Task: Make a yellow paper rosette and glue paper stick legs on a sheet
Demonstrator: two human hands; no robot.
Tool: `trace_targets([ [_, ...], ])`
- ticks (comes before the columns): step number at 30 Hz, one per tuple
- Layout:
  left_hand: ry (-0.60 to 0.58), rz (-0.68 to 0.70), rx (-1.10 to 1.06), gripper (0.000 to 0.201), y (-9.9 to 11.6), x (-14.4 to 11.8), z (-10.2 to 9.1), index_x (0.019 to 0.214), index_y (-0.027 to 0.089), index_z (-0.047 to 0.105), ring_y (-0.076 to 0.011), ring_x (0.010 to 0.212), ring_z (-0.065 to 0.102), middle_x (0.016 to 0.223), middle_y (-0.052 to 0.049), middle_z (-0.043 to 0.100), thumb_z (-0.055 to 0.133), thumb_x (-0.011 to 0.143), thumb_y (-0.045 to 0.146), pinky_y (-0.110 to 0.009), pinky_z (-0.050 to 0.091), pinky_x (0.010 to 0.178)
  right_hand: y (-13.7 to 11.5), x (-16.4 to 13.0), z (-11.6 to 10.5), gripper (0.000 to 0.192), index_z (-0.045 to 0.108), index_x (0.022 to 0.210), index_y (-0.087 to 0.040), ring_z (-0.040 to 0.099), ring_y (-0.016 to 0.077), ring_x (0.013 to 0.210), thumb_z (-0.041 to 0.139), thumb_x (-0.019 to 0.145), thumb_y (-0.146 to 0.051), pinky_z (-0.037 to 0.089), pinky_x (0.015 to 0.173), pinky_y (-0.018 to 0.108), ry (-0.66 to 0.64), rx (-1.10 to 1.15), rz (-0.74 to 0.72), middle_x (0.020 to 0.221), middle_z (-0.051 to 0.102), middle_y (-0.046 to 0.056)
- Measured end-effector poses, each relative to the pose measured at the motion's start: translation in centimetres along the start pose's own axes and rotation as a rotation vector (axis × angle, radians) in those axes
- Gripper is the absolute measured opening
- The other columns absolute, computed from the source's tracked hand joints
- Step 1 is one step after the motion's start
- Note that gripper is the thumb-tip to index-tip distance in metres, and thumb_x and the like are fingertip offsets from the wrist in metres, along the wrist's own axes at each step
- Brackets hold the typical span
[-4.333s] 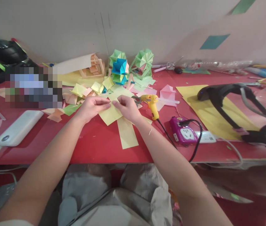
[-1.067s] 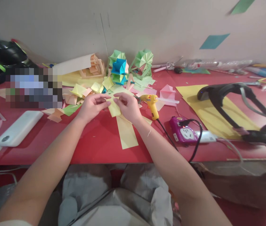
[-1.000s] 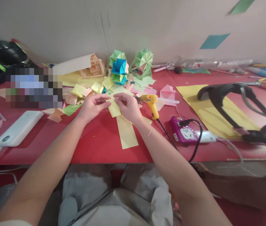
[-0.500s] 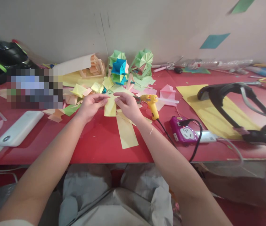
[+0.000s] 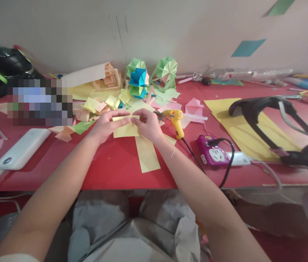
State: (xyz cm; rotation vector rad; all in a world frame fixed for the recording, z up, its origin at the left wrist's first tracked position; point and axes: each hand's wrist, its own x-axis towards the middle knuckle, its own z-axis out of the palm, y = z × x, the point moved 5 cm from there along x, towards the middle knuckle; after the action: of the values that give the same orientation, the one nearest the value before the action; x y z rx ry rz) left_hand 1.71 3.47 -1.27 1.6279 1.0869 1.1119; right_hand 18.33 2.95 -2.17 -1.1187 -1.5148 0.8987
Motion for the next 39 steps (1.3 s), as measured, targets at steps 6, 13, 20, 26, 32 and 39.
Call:
trace_targets([
  [6,0.107,0.076,0.075,0.024,-0.36,0.25,-0.54,0.091,0.021,0.081,-0.0250,0.103,0.068,0.100,-0.006,0.076,0.082,0.073,0.038,-0.042,0.049,0.100,0.03,0.10,0.24,0.028,0.066,0.088,-0.019,0.045,0.0111,0.060,0.072,0.077,-0.043,0.036,0.056,0.027,-0.061,0.043,-0.009,0.066,0.052,-0.003],
  [13,0.135,-0.009,-0.011,0.027,-0.46,0.27,-0.80,0.083,0.021,0.081,-0.0259,0.101,0.068,0.094,-0.006,0.077,0.089,0.063,0.038,-0.042,0.052,0.097,0.21,0.11,0.22,0.030,0.069,0.093,-0.018,0.054,0.0140,0.066,0.073,0.077,-0.043,0.043,0.061,0.030,-0.104,0.077,-0.014,0.073,0.063,0.002],
  [20,0.140,-0.012,-0.039,0.030,-0.26,0.25,-0.91,0.080,0.021,0.081,-0.0256,0.096,0.069,0.090,-0.006,0.077,0.091,0.059,0.039,-0.040,0.054,0.091,0.32,-0.01,0.20,0.036,0.068,0.095,-0.019,0.062,0.0162,0.071,0.075,0.076,-0.049,0.051,0.065,0.031,-0.109,0.185,0.078,0.077,0.068,0.003],
  [26,0.114,-0.007,-0.057,0.029,-0.58,0.26,-0.87,0.081,0.021,0.080,-0.0233,0.092,0.070,0.088,-0.005,0.077,0.089,0.063,0.042,-0.038,0.054,0.089,0.33,0.03,-0.13,0.036,0.067,0.087,-0.017,0.064,0.0156,0.069,0.080,0.072,-0.048,0.053,0.066,0.031,-0.074,0.205,0.070,0.074,0.069,0.003],
  [32,0.119,0.003,-0.068,0.033,-0.83,0.36,-0.91,0.080,0.020,0.079,-0.0234,0.089,0.071,0.086,-0.007,0.078,0.089,0.063,0.046,-0.037,0.055,0.087,0.36,0.16,-0.12,0.036,0.069,0.088,-0.017,0.066,0.0162,0.072,0.081,0.071,-0.047,0.054,0.067,0.031,-0.088,0.232,0.067,0.079,0.072,0.005],
  [39,0.128,0.025,0.020,0.033,-0.24,0.19,-0.93,0.081,0.018,0.079,-0.0233,0.088,0.072,0.087,-0.007,0.078,0.085,0.068,0.049,-0.036,0.056,0.086,0.14,-0.01,0.14,0.033,0.069,0.088,-0.018,0.067,0.0169,0.077,0.078,0.074,-0.046,0.056,0.071,0.031,-0.103,0.259,0.078,0.084,0.073,0.006],
])
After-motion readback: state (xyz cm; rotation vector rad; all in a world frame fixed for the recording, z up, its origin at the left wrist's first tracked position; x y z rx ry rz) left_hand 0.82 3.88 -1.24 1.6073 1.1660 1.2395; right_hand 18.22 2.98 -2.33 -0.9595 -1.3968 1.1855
